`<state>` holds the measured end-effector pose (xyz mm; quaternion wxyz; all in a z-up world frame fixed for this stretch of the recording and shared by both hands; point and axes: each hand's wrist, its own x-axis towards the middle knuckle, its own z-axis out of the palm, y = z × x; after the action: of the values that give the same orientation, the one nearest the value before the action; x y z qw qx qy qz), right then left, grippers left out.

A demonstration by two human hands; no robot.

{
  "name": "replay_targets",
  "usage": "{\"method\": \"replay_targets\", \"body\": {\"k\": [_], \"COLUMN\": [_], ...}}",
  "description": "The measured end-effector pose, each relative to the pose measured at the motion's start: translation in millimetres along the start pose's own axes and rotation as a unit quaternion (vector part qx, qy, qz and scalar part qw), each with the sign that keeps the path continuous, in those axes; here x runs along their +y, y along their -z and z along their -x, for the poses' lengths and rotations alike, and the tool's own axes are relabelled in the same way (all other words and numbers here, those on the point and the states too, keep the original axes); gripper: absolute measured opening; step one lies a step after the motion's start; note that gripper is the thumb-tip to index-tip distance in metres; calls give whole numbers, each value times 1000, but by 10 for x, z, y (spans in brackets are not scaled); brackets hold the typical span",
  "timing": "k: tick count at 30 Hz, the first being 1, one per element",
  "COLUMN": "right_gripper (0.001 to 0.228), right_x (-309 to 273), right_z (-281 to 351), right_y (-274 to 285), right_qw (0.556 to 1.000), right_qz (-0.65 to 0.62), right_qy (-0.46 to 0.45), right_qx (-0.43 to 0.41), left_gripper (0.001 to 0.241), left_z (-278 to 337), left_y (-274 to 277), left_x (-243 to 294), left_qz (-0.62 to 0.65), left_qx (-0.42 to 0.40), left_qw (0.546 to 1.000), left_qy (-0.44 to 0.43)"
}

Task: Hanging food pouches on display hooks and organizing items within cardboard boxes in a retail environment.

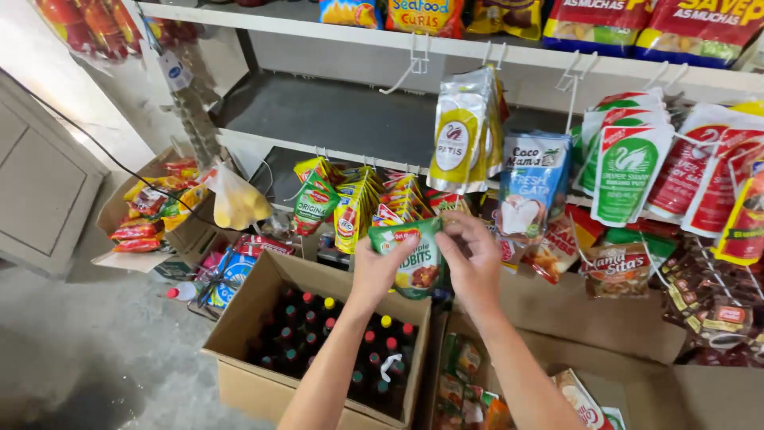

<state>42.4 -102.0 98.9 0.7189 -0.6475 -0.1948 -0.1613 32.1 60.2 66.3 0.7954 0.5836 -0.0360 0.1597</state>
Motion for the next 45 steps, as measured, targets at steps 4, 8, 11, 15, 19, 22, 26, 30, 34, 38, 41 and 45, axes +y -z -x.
{"method": "replay_targets", "body": {"k": [4, 8, 11, 15, 19, 22, 26, 30, 34, 38, 41, 45], "right_gripper": [29, 30, 31, 36, 34, 32, 32, 31, 28, 27, 35, 53], "right_x": [-24, -203, -225, -321, -236, -213, -194, -133, 22, 129, 217, 419], "right_z": [-406, -815, -1080, -1314, -1432, -1458, -1511, -1538, -1630, -1688, -1721, -1851], "right_y": [-434, -803, -987, -1147, -1174, -1205, -1264, -1312, -1302, -1312, -1344, -1368], "right_qw": [998, 991, 983, 984, 981, 977, 978, 981, 976, 959, 905, 905], "right_qz": [19, 54, 73, 71, 82, 93, 109, 98, 116, 199, 330, 347], "right_qy": [59, 117, 161, 149, 164, 178, 163, 149, 160, 164, 226, 205], "right_qx": [18, 28, 43, 64, 66, 65, 72, 81, 91, 118, 146, 138], "left_gripper": [20, 22, 24, 24, 24, 24, 24, 24, 24, 24, 25, 27], "left_z": [-417, -881, -1206, -1552, -1724, -1776, -1855, -1939, -2052, -2251, -2477, -2767], "left_y": [190, 323, 401, 425, 451, 467, 482, 504, 481, 447, 400, 280], "left_x": [594, 983, 1058, 1109, 1040, 1003, 970, 893, 839, 668, 511, 467], "left_qz": [-30, -25, 17, 43, 62, 84, 95, 105, 128, 119, 89, -37], "left_qx": [-2, 2, -16, -31, -39, -50, -42, -45, -48, -54, -43, 26], "left_qw": [999, 997, 995, 994, 993, 991, 991, 990, 990, 991, 994, 996], "left_qy": [-21, -77, -102, -96, -97, -89, -83, -79, -45, -27, -37, -77]}}
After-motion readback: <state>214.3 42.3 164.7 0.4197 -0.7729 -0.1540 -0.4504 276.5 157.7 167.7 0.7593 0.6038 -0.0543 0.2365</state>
